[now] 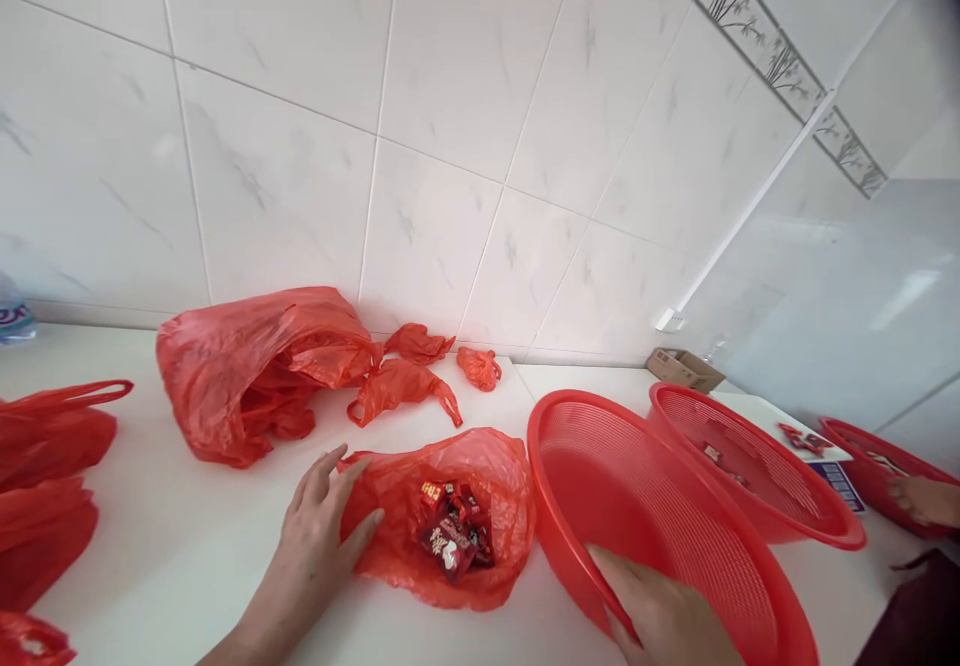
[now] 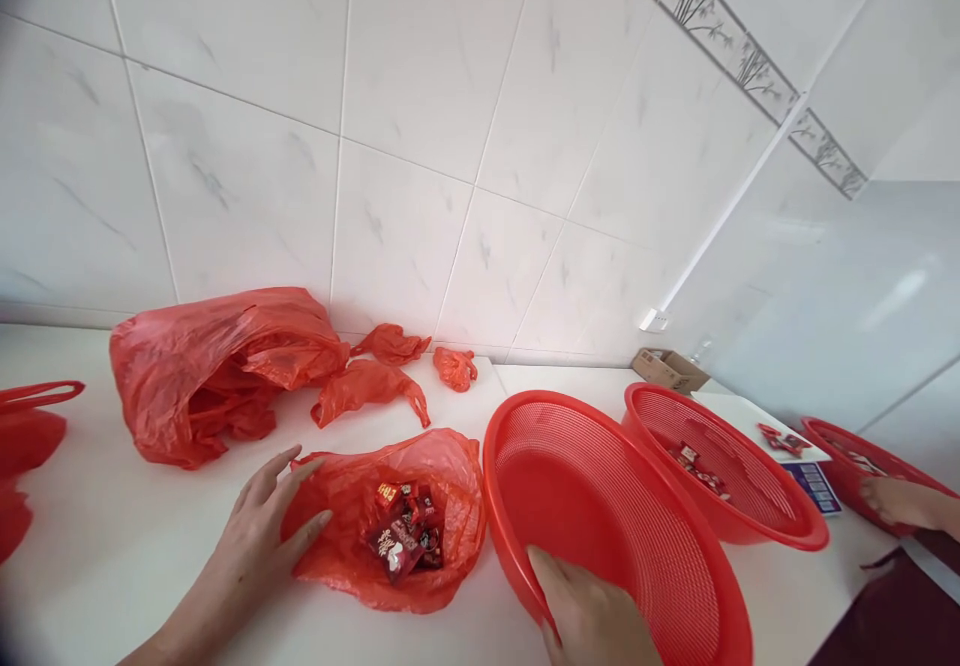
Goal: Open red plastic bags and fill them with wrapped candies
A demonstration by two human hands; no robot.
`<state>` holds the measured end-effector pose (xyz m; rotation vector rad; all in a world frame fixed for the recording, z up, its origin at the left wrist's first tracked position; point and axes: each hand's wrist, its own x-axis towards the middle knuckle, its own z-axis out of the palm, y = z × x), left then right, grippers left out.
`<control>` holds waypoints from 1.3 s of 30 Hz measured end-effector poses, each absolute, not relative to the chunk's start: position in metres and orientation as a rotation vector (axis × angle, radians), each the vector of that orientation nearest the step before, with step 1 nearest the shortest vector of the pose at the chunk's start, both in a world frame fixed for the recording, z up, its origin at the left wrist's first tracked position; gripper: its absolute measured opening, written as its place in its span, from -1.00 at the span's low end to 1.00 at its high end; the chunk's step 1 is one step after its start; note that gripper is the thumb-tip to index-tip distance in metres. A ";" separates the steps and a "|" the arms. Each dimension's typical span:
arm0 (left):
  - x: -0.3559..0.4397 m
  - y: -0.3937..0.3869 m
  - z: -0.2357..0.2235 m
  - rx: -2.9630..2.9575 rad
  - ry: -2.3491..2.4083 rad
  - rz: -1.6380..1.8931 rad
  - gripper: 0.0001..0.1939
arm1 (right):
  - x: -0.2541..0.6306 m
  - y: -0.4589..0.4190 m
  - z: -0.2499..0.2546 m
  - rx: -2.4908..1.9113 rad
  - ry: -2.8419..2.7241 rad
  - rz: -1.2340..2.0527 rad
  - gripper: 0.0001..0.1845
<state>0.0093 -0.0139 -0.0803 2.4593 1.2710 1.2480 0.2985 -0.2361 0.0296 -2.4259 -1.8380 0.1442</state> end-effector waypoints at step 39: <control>-0.017 -0.029 0.101 1.554 0.964 1.712 -0.83 | 0.264 -0.091 0.112 -0.792 -0.598 0.665 -0.73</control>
